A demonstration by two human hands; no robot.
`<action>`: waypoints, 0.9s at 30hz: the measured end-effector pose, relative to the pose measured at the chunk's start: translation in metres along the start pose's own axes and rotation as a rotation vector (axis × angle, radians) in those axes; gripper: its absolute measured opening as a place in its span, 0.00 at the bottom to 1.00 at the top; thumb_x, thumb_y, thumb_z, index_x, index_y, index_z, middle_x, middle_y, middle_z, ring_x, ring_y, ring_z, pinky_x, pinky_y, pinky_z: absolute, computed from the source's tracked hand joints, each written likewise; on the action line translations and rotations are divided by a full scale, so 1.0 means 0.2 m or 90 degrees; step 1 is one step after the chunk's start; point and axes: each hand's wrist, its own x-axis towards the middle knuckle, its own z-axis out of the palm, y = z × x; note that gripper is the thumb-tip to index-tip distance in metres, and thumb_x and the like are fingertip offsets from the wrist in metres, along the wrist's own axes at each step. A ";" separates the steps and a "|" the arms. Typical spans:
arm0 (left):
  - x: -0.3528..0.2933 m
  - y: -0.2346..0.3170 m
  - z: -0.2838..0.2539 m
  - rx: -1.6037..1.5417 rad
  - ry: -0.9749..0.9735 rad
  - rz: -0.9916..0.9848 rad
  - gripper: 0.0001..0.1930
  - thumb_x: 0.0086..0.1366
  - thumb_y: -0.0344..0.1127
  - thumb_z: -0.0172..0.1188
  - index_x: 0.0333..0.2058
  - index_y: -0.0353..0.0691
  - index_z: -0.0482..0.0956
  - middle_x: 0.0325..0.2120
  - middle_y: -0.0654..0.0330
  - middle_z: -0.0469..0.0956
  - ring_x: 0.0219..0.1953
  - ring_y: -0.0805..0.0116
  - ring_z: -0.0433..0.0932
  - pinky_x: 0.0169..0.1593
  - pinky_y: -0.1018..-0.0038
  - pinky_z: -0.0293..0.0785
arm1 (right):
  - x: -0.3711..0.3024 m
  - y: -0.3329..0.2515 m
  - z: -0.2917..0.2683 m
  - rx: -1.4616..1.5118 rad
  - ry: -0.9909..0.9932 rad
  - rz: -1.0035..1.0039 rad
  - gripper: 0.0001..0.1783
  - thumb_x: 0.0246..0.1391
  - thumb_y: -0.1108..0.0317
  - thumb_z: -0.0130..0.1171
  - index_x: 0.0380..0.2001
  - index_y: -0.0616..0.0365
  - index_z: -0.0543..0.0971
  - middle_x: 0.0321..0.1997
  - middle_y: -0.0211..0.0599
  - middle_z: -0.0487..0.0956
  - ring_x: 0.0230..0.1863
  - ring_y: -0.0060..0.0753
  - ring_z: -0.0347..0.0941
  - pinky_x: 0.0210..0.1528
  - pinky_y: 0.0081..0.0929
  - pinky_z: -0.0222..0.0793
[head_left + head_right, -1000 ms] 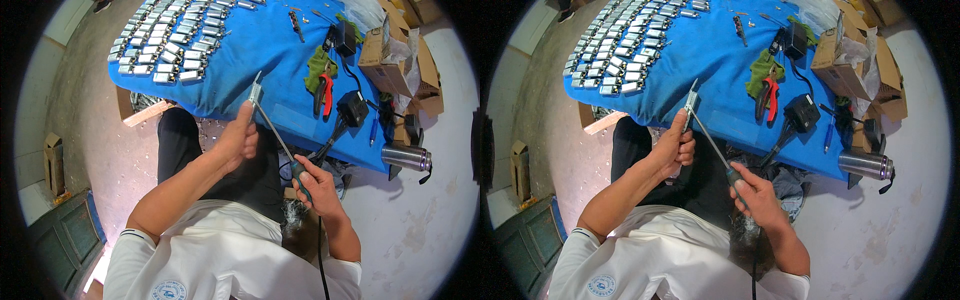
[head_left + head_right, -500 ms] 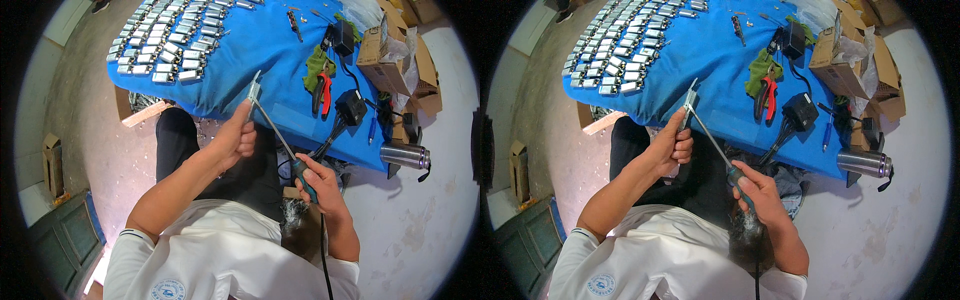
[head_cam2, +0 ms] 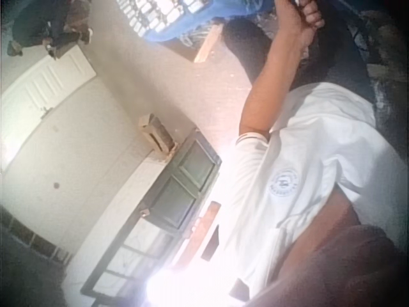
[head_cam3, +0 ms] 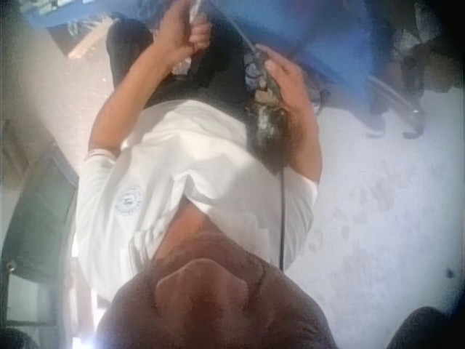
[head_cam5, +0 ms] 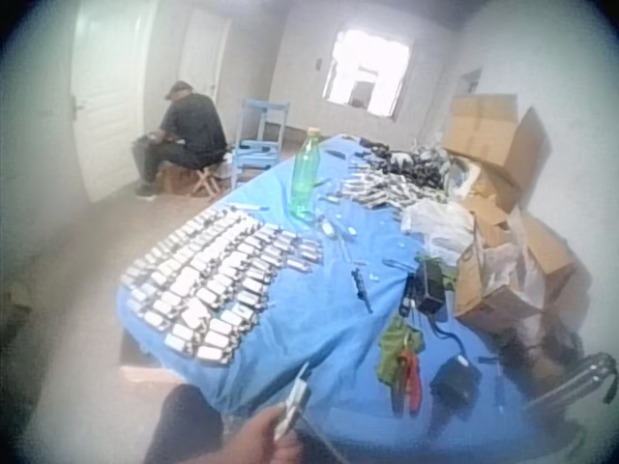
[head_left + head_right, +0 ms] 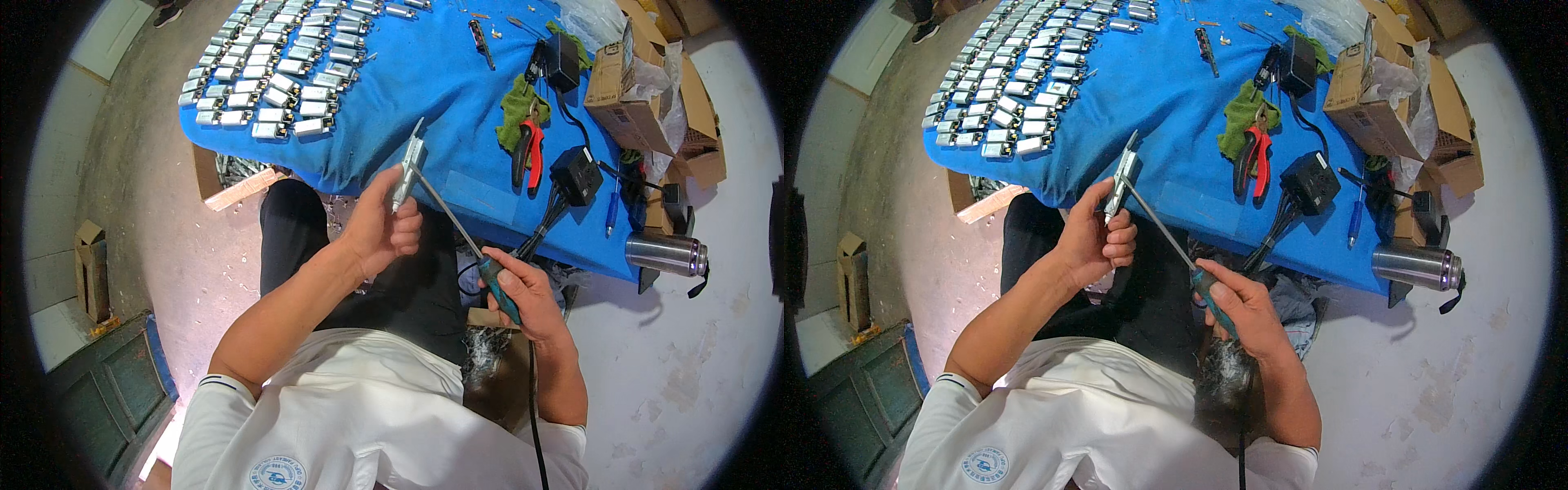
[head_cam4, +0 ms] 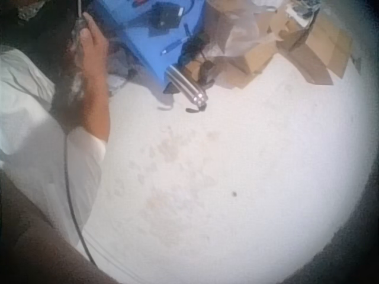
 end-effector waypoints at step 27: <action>0.01 0.00 -0.02 -0.013 -0.016 0.004 0.31 0.63 0.65 0.48 0.11 0.52 0.54 0.09 0.71 0.53 0.11 0.78 0.50 0.20 0.79 0.50 | -0.04 -0.02 0.04 -0.415 0.112 -0.213 0.22 0.56 0.69 0.57 0.55 0.59 0.74 0.42 0.51 0.79 0.43 0.39 0.78 0.47 0.31 0.71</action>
